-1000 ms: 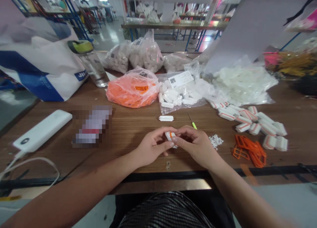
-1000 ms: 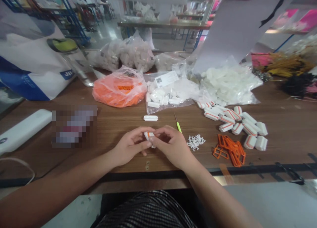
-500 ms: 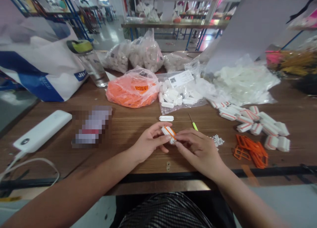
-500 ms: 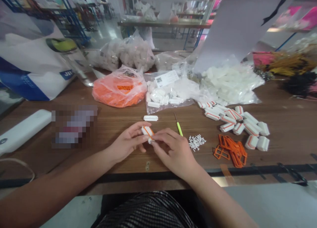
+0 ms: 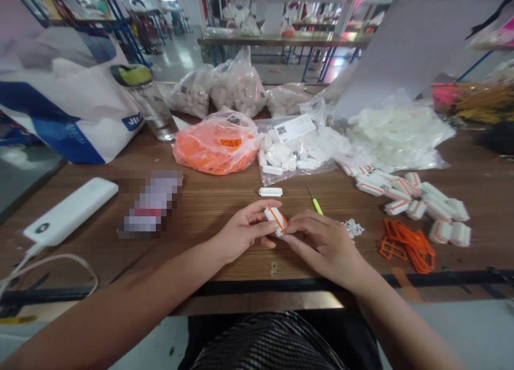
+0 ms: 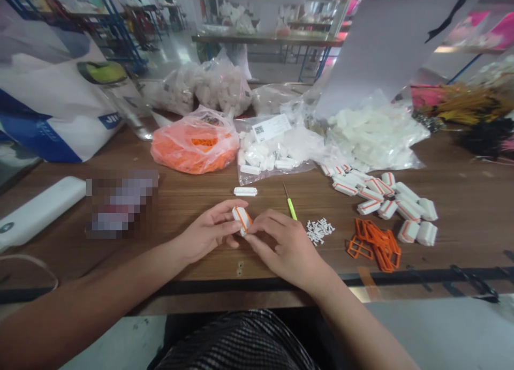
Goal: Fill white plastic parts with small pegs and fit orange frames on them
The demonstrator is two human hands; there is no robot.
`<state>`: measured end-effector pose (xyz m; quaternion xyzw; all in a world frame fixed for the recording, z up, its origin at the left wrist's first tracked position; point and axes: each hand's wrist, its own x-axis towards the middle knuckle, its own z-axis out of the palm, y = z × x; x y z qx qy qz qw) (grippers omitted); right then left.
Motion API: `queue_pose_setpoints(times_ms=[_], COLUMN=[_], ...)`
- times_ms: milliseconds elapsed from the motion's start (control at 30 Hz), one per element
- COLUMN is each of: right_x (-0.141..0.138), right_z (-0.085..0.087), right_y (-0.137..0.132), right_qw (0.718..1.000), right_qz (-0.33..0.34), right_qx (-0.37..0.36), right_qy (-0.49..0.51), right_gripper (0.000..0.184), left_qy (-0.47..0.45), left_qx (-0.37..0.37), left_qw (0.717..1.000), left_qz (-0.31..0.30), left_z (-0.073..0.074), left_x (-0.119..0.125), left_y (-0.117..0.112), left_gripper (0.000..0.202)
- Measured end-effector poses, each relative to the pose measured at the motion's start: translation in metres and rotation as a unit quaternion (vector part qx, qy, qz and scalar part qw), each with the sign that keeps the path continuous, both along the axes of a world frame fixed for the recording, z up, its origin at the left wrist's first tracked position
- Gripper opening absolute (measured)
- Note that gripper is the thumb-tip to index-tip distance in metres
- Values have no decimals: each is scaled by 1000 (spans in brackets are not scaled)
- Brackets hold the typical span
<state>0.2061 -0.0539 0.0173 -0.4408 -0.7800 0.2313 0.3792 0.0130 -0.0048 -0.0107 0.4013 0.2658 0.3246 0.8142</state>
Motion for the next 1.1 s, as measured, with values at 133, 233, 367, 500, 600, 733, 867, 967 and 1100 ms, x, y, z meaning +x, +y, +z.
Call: queue_pose_setpoints(times_ms=[133, 233, 367, 500, 600, 733, 867, 967, 1100], right_x=[1, 4, 5, 1, -2, -3, -4, -5, -7], right_z=[-1, -4, -8, -12, -16, -22, -24, -22, -17], right_y=[0, 1, 1, -1, -1, 1, 1, 1, 2], right_qw=[999, 999, 991, 986, 988, 984, 987, 984, 983], right_qz=[-38, -53, -96, -93, -83, -86, -75, -66, -77], right_qx=[-24, -11, -48, -74, -76, -108, -88, -100, -99], right_qy=[-3, -2, 82, 116, 110, 114, 113, 131, 134], right_gripper=[9, 14, 10, 5, 3, 4, 4, 6, 4], left_qy=[16, 29, 28, 40, 62, 89, 107, 95, 81], left_qx=[23, 45, 55, 73, 87, 85, 80, 81, 126], left_qw=[999, 998, 998, 996, 994, 992, 991, 992, 989], left_qz=[-16, -17, 4, 20, 30, 35, 32, 23, 20], left_z=[3, 5, 5, 5, 7, 8, 6, 5, 6], left_x=[1, 2, 3, 3, 3, 4, 4, 4, 5], left_y=[-3, -5, -5, -4, -5, -7, -6, -6, -10], left_gripper=[40, 39, 36, 36, 38, 48, 52, 51, 49])
